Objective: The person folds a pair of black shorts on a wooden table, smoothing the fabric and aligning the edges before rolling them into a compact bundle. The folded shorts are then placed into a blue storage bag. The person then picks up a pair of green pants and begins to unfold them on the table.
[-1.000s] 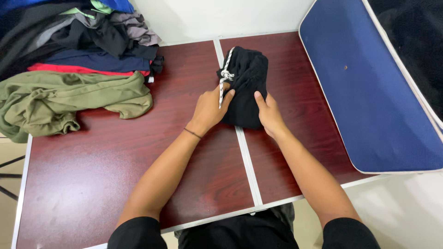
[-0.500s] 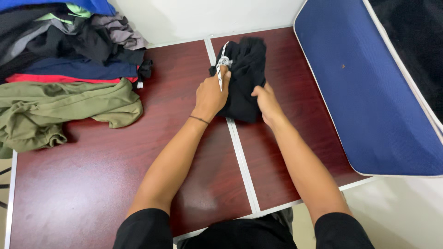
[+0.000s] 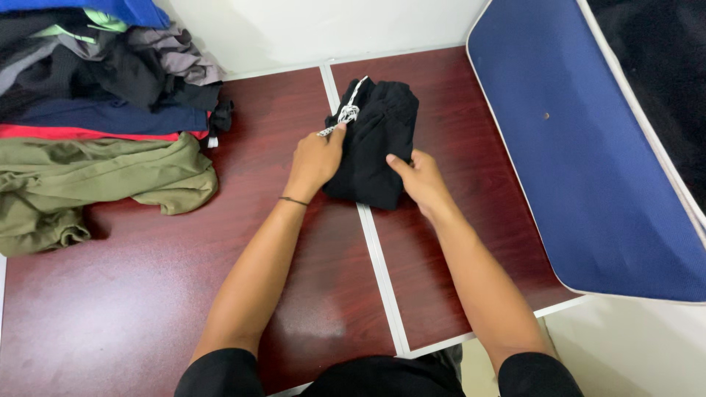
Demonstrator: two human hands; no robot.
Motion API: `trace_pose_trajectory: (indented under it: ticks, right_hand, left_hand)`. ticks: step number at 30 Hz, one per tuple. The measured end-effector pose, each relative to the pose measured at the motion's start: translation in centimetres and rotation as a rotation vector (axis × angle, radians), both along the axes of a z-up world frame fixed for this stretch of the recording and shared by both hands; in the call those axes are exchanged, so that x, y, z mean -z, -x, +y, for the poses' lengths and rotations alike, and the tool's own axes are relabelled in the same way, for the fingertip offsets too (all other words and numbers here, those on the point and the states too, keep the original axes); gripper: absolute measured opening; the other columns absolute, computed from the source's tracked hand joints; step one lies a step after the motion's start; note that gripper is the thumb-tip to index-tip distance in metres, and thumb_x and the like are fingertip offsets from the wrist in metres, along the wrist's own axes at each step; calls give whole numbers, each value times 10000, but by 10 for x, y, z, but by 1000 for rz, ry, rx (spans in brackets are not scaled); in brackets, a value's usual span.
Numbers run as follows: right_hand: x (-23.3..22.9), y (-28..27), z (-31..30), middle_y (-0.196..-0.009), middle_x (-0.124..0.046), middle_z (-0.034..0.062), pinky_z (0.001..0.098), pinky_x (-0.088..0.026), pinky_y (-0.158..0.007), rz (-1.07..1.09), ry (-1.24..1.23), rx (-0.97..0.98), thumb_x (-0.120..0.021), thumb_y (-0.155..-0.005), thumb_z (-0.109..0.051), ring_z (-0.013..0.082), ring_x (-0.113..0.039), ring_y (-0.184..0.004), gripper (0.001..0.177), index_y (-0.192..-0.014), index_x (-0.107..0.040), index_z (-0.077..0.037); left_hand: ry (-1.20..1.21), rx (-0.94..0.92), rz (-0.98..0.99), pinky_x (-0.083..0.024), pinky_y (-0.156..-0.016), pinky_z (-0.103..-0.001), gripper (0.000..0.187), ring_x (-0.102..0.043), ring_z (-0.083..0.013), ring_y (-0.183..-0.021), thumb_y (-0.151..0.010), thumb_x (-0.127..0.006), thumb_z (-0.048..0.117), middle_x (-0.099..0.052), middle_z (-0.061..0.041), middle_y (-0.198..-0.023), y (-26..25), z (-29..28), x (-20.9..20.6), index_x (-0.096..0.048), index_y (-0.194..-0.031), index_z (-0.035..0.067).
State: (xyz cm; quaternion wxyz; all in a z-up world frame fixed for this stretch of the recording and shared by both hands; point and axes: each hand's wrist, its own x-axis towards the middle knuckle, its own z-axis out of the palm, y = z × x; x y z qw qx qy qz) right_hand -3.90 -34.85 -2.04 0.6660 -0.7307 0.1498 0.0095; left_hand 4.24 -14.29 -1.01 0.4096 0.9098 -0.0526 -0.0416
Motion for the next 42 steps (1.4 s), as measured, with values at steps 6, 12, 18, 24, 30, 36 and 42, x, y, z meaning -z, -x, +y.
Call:
trace_pose_trajectory:
  ticks: [6, 12, 18, 24, 30, 36, 42]
  right_hand:
    - [-19, -1, -2, -1124, -692, 135, 353, -537, -871, -98, 560, 166, -790, -880, -273, 243, -678, -1019, 417, -1211, -666, -52]
    - [-11, -6, 4, -1377, -530, 150, 518, -356, -1125, -399, 939, 85, -794, -889, -243, 359, -443, -1360, 482, -1328, -640, -118]
    - [-21, -34, -22, -1521, -468, 188, 550, -297, -1209, -588, 1017, -95, -758, -940, -231, 398, -325, -1513, 453, -1362, -635, -121]
    - [-22, -83, -34, -1640, -355, 212, 605, -216, -1195, -588, 1161, -421, -668, -1011, -267, 411, -241, -1544, 531, -1504, -545, -111]
    - [-9, -99, -27, -1606, -364, 234, 587, -289, -1151, -397, 1145, -430, -537, -1026, -390, 396, -309, -1486, 574, -1536, -489, -130]
    - [-22, -76, -9, -1418, -492, 263, 585, -373, -1028, -197, 1258, -315, -517, -1028, -498, 429, -464, -1261, 619, -1517, -487, -120]
    - [-33, -52, 6, -1262, -539, 291, 542, -471, -953, -101, 1181, -241, -570, -1001, -541, 452, -524, -1152, 580, -1414, -577, -134]
  left_hand:
    - [-179, -161, -213, -433, -860, -606, 690, -577, -514, -1067, -940, -623, 478, -543, -318, -1224, 28, 38, -18, -540, -1330, -85]
    - [-53, 102, -681, -423, -970, -517, 420, -544, -407, -1204, -921, -695, 198, -557, -208, -1282, 70, 12, -24, -612, -1293, 22]
    - [-180, 177, -736, -400, -1039, -521, 540, -540, -381, -1222, -989, -634, 333, -564, -233, -1321, 73, -15, 6, -572, -1371, -44]
    - [-233, 167, -712, -392, -1020, -518, 577, -550, -348, -1230, -977, -623, 365, -579, -211, -1311, 68, -13, 19, -580, -1384, -41]
    - [-306, 88, -666, -399, -939, -521, 498, -541, -341, -1165, -939, -651, 362, -577, -170, -1295, 59, 3, 7, -631, -1376, 125]
    - [-296, -155, -558, -417, -810, -499, 554, -506, -380, -1024, -876, -744, 392, -531, -209, -1184, 48, 25, -2, -643, -1369, 161]
    - [-133, -175, -494, -481, -909, -460, 527, -540, -350, -1076, -935, -729, 261, -529, -178, -1195, 37, 35, 10, -601, -1398, 47]
